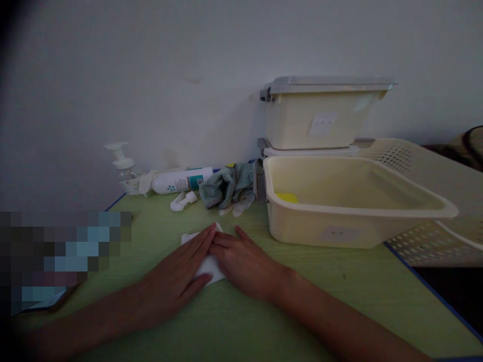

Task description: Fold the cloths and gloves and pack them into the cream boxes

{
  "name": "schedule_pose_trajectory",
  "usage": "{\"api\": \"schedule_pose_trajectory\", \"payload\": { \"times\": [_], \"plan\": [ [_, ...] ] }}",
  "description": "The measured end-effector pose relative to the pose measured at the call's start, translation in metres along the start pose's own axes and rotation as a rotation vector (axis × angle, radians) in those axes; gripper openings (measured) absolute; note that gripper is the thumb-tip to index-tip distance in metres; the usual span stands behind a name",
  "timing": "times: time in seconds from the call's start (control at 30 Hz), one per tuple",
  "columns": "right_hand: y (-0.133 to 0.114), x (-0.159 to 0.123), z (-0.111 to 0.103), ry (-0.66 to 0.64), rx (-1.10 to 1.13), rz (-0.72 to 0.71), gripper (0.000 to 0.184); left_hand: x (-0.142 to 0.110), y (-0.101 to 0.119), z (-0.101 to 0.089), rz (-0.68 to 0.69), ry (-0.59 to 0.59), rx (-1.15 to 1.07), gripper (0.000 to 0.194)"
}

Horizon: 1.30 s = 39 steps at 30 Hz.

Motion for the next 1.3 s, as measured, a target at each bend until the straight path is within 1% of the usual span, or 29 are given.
{"api": "schedule_pose_trajectory", "payload": {
  "times": [0.1, 0.17, 0.23, 0.3, 0.37, 0.5, 0.57, 0.63, 0.7, 0.73, 0.8, 0.83, 0.87, 0.9, 0.93, 1.0, 1.03, 1.07, 1.13, 1.17, 1.23, 1.3],
  "plan": [
    [-0.002, -0.004, -0.001, -0.062, 0.006, -0.036, 0.048, -0.004, 0.0, 0.004, 0.046, -0.018, 0.106, 0.077],
    [-0.004, -0.006, -0.002, -0.093, 0.008, -0.057, 0.055, -0.005, 0.0, 0.004, 0.066, -0.019, 0.136, 0.082],
    [-0.007, -0.007, -0.004, -0.078, -0.007, -0.076, 0.064, -0.006, 0.001, 0.003, 0.078, -0.017, 0.146, 0.085],
    [-0.009, -0.006, -0.005, -0.046, -0.047, -0.084, 0.067, -0.006, 0.001, 0.004, 0.074, -0.021, 0.145, 0.087],
    [-0.01, -0.004, -0.004, -0.022, -0.106, -0.09, 0.062, -0.005, 0.0, 0.004, 0.047, -0.032, 0.135, 0.092],
    [-0.013, -0.003, -0.003, 0.014, -0.22, -0.134, 0.045, -0.005, -0.002, 0.005, -0.019, -0.102, 0.069, 0.1],
    [-0.013, -0.003, -0.003, 0.048, -0.252, -0.17, 0.039, -0.005, -0.002, 0.004, -0.047, -0.141, 0.017, 0.099],
    [-0.01, -0.004, -0.003, 0.086, -0.228, -0.195, 0.036, -0.005, -0.002, 0.001, -0.076, -0.168, -0.051, 0.097],
    [-0.004, -0.005, -0.007, 0.164, -0.102, -0.186, 0.033, -0.004, -0.001, -0.004, -0.091, -0.147, -0.158, 0.094],
    [0.001, -0.006, -0.012, 0.23, -0.007, -0.153, 0.031, -0.002, -0.001, -0.009, -0.096, -0.108, -0.235, 0.089],
    [0.014, -0.008, -0.026, 0.408, 0.203, -0.023, 0.025, 0.0, -0.004, -0.019, -0.146, 0.01, -0.426, 0.07],
    [0.022, -0.01, -0.032, 0.495, 0.315, 0.061, 0.021, 0.001, -0.008, -0.023, -0.2, 0.075, -0.536, 0.056],
    [0.029, -0.011, -0.036, 0.554, 0.432, 0.143, 0.017, 0.001, -0.013, -0.025, -0.267, 0.132, -0.651, 0.044],
    [0.035, -0.012, -0.037, 0.575, 0.549, 0.218, 0.015, 0.001, -0.019, -0.026, -0.339, 0.18, -0.765, 0.037],
    [0.04, -0.011, -0.036, 0.564, 0.659, 0.28, 0.016, 0.001, -0.024, -0.026, -0.405, 0.221, -0.873, 0.033],
    [0.045, -0.007, -0.029, 0.469, 0.797, 0.377, 0.018, 0.002, -0.031, -0.023, -0.5, 0.273, -1.048, 0.032],
    [0.048, -0.005, -0.024, 0.412, 0.792, 0.42, 0.017, 0.002, -0.034, -0.021, -0.54, 0.28, -1.104, 0.035],
    [0.05, -0.004, -0.021, 0.359, 0.734, 0.454, 0.015, 0.003, -0.037, -0.018, -0.582, 0.278, -1.133, 0.04],
    [0.051, -0.003, -0.016, 0.278, 0.511, 0.476, 0.009, 0.002, -0.043, -0.013, -0.641, 0.271, -1.121, 0.054],
    [0.051, -0.002, -0.015, 0.25, 0.379, 0.466, 0.008, 0.002, -0.046, -0.012, -0.646, 0.281, -1.085, 0.06],
    [0.047, -0.002, -0.015, 0.23, 0.148, 0.429, 0.011, 0.002, -0.05, -0.017, -0.594, 0.344, -0.962, 0.064],
    [0.042, -0.003, -0.017, 0.242, 0.013, 0.393, 0.017, 0.001, -0.051, -0.026, -0.504, 0.418, -0.801, 0.056]
  ]
}}
Point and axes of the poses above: each hand's wrist, its own x-axis towards the middle knuckle, its own z-axis out of the palm, y = z × x, the point moved 7 cm from there along x, towards the middle knuckle, and after that the axes turned 5 degrees about -x, right-handed, at the moved point
